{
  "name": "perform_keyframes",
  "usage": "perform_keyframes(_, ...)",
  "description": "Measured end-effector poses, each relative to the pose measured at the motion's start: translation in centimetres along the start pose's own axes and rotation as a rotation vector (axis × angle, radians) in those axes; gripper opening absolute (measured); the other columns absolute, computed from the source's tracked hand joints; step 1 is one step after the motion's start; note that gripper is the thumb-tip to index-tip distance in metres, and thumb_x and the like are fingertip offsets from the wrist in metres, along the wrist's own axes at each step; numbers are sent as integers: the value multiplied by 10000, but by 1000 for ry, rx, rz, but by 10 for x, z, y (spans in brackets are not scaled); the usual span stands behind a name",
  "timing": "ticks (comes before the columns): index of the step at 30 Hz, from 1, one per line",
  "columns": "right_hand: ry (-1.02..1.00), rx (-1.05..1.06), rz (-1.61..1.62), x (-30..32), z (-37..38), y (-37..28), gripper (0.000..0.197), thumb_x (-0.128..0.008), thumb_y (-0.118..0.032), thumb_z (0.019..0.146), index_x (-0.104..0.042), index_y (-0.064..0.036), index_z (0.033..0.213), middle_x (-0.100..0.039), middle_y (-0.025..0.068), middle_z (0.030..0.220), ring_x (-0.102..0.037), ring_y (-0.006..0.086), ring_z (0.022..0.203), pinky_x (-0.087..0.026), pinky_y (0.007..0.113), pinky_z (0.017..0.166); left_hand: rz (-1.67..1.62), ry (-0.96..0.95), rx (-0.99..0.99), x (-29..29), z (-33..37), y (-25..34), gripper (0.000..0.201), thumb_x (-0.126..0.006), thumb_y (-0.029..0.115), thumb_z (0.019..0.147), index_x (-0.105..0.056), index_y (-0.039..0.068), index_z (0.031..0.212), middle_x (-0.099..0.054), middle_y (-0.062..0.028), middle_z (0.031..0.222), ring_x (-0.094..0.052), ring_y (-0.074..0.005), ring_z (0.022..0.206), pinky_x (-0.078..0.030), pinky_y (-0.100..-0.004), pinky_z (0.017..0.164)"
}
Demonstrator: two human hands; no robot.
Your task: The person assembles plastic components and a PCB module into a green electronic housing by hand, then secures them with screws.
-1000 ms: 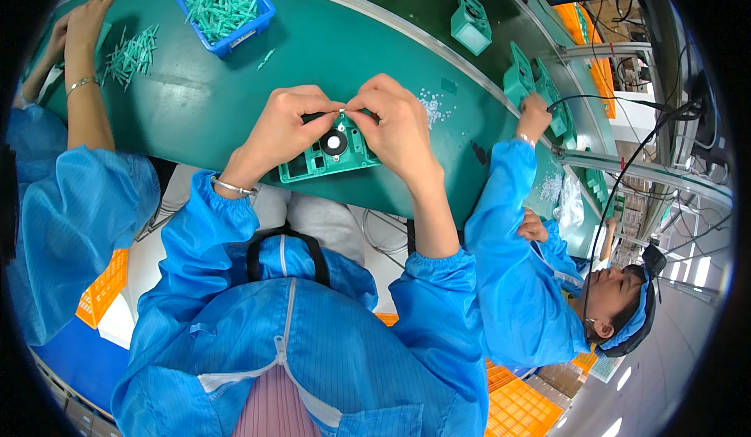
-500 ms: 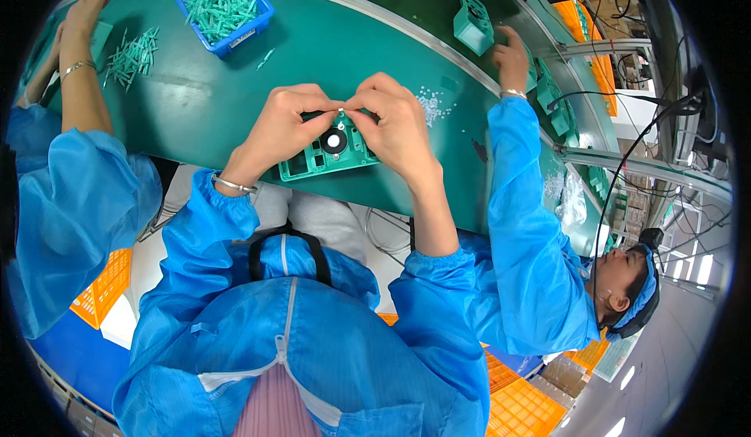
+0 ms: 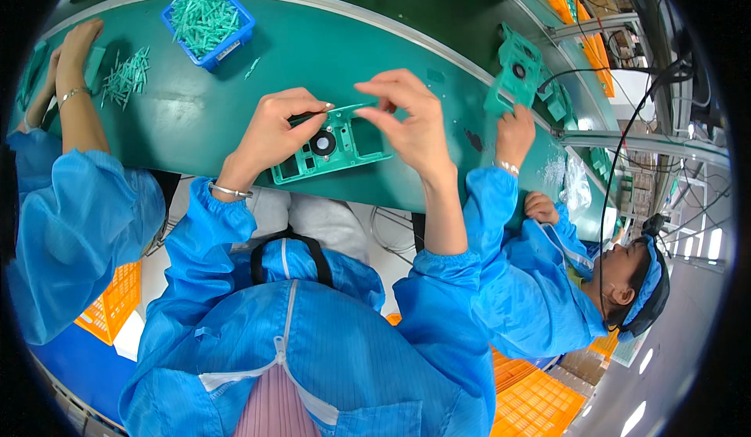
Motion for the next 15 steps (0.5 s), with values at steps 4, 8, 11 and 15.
perform_keyframes(4, 63, -61, -146, 21, -16, 20, 315, -830, 47, 801, -804, -49, 1100, -698, 71, 1049, -621, 134, 772, -518, 284, 699, -11, -24, 31, 0, 0, 0, 283, -753, -21, 848, -800, 3, 1126, -752, -117, 968, -697, -188, 821, -566, -301, 766)
perform_keyframes(8, 84, -60, -111, 18, -25, 24, 296, -819, 41, 816, -802, -44, 1099, -698, 76, 1050, -647, 160, 819, -527, 293, 717, 0, -33, 5, -2, 1, 2, 315, -766, -16, 833, -801, 16, 1144, -746, -102, 959, -673, -162, 824, -554, -295, 760)
perform_keyframes(11, 79, -66, -124, 15, -22, 25, 266, -813, 7, 837, -807, -64, 1094, -700, 80, 1054, -671, 198, 908, -535, 311, 746, 50, -43, 3, -3, 2, 8, 342, -785, -3, 821, -801, 25, 1161, -742, -96, 957, -652, -152, 821, -540, -289, 753)
perform_keyframes(15, 36, -60, -133, 1, -16, 32, 260, -816, -23, 845, -820, -98, 1093, -704, 63, 1041, -662, 209, 955, -530, 327, 786, 126, -46, 19, -8, 4, 9, 312, -821, 107, 842, -808, 61, 1150, -768, -98, 973, -717, -230, 842, -548, -348, 769)
Point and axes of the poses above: each hand's wrist, its own z-axis towards the middle knuckle, its own x-axis out of the back of the hand, y = z × x, the point moved 10 cm from there along z, towards the middle knuckle
